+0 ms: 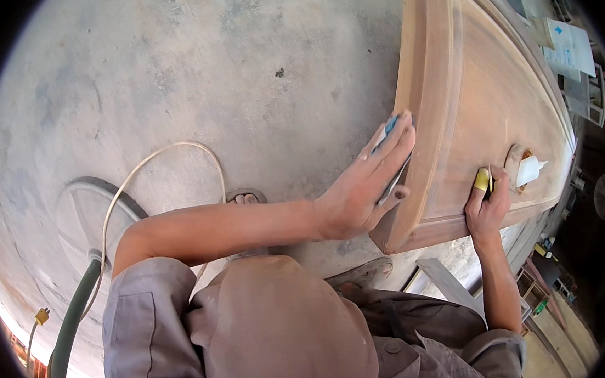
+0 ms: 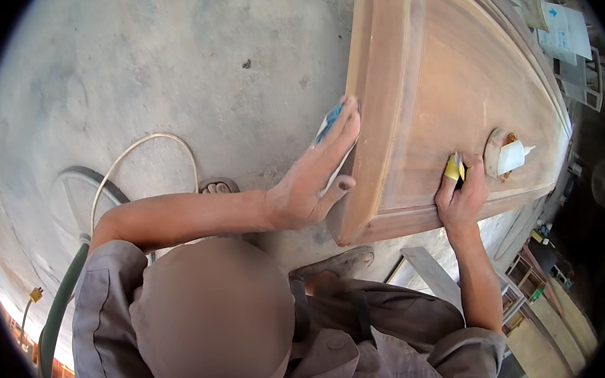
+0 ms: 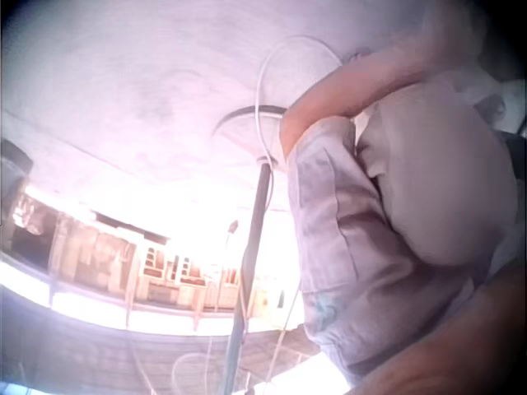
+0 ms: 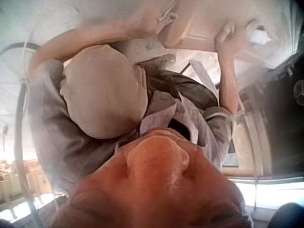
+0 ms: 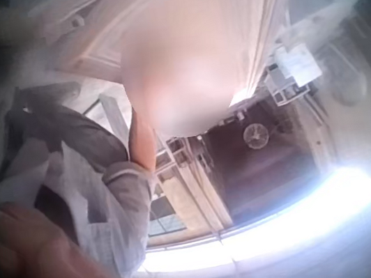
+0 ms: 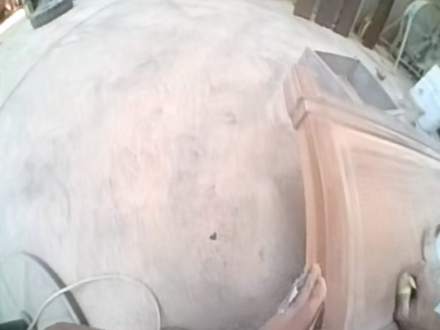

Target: The person applies a reddish-brown filler to a damaged corner of a wooden cabinet door using a small bottle. They then use a yellow utility knife to scrape and smooth the filler into the defect. Finally, they use a sanding block to sand the repaired area flush with the surrounding wood surface.

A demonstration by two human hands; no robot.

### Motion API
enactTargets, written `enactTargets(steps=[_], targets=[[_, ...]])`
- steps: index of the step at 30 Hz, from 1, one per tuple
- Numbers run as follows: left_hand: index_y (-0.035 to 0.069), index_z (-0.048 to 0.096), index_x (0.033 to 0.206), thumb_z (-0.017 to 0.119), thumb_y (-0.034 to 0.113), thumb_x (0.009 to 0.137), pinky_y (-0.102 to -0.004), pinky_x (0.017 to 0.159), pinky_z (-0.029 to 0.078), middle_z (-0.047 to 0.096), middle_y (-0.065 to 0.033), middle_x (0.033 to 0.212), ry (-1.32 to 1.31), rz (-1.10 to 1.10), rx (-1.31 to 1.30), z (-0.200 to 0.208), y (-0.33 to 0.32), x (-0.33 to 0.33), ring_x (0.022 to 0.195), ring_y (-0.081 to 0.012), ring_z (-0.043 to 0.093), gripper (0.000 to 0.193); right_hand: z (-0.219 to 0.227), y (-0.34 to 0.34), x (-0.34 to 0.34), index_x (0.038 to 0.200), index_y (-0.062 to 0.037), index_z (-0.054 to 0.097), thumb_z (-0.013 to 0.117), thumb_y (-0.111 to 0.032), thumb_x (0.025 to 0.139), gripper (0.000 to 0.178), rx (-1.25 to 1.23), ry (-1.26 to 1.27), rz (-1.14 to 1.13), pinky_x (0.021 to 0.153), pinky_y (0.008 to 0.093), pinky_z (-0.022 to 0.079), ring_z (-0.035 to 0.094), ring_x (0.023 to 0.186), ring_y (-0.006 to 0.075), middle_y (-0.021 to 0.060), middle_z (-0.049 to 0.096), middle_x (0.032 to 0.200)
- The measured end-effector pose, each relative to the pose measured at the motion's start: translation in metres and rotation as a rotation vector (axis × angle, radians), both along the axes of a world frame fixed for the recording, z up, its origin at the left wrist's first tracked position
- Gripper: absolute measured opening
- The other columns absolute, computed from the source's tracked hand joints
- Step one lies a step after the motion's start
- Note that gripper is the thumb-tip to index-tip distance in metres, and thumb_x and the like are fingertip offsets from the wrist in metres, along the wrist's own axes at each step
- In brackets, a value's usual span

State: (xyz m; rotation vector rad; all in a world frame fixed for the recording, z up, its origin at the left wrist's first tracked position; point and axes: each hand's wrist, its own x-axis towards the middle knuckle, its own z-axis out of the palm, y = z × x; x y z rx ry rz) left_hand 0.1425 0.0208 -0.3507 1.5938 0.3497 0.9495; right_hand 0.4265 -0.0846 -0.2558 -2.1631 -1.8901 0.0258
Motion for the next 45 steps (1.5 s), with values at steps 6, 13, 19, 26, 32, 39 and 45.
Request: enactTargets(steps=[6,13,19,26,32,39,45], targets=[[-0.006,0.023,0.164,0.066,0.011,0.100,-0.0571,0.128,0.026,0.025,-0.0346,0.169,-0.033,-0.047,-0.161,0.002,0.023,0.012,0.157,-0.0533,0.025,0.079,0.001,-0.002,0.003,0.113,0.0026,0.061,0.060,0.004,0.091,0.022,0.024,-0.013,-0.045,0.074,0.0405,0.055,0.065,0.079,0.0396,0.0211,0.063,0.095],[-0.004,0.024,0.163,0.068,0.018,0.098,-0.0613,0.127,0.027,0.028,-0.0347,0.167,0.034,-0.329,0.221,-0.027,-0.045,-0.042,0.155,-0.0542,0.028,0.081,-0.002,-0.004,0.005,0.113,0.0020,0.062,0.059,0.002,0.095,0.019,0.039,-0.067,-0.020,0.075,0.0403,0.055,0.067,0.082,0.0396,0.0199,0.065,0.097],[-0.004,0.037,0.155,0.072,0.027,0.094,-0.0617,0.121,0.038,0.039,-0.0316,0.161,-0.042,-0.134,0.223,-0.028,-0.025,-0.015,0.148,-0.0522,0.040,0.077,-0.001,0.003,-0.001,0.114,-0.0002,0.064,0.063,0.001,0.095,0.020,0.030,-0.026,-0.063,0.078,0.0380,0.055,0.068,0.084,0.0368,0.0183,0.067,0.100],[0.000,0.063,0.135,0.075,0.028,0.086,-0.0530,0.108,0.051,0.057,-0.0197,0.144,-0.046,-0.345,0.496,-0.042,-0.031,-0.044,0.135,-0.0418,0.052,0.057,-0.003,-0.003,0.001,0.113,-0.0019,0.067,0.065,-0.001,0.095,0.017,0.080,-0.044,-0.051,0.077,0.0377,0.056,0.070,0.084,0.0364,0.0178,0.069,0.098],[0.016,0.069,0.107,0.081,0.021,0.073,-0.0338,0.074,0.054,0.060,-0.0019,0.098,-0.023,-0.444,0.787,-0.055,-0.005,-0.055,0.088,-0.0222,0.058,0.036,-0.005,0.003,0.003,0.111,-0.0058,0.068,0.071,-0.007,0.093,0.018,0.078,-0.057,-0.032,0.070,0.0402,0.055,0.069,0.081,0.0359,0.0148,0.070,0.094],[0.011,0.068,0.141,0.066,0.013,0.089,-0.0273,0.106,0.051,0.058,0.0056,0.153,0.167,-0.839,1.067,0.032,0.028,-0.028,0.130,-0.0095,0.056,0.052,0.005,-0.003,0.002,0.113,-0.0039,0.065,0.072,-0.016,0.092,0.025,0.011,0.028,-0.078,0.077,0.0444,0.056,0.069,0.088,0.0367,0.0161,0.070,0.103],[0.004,0.077,0.118,0.067,0.012,0.087,-0.0330,0.099,0.054,0.062,-0.0114,0.150,0.237,-1.042,1.327,0.071,0.043,-0.009,0.141,-0.0201,0.055,0.033,-0.020,-0.003,0.010,0.108,-0.0051,0.062,0.068,-0.019,0.092,0.022,0.262,0.030,0.095,0.068,0.0510,0.056,0.070,0.080,0.0425,0.0218,0.070,0.091]])
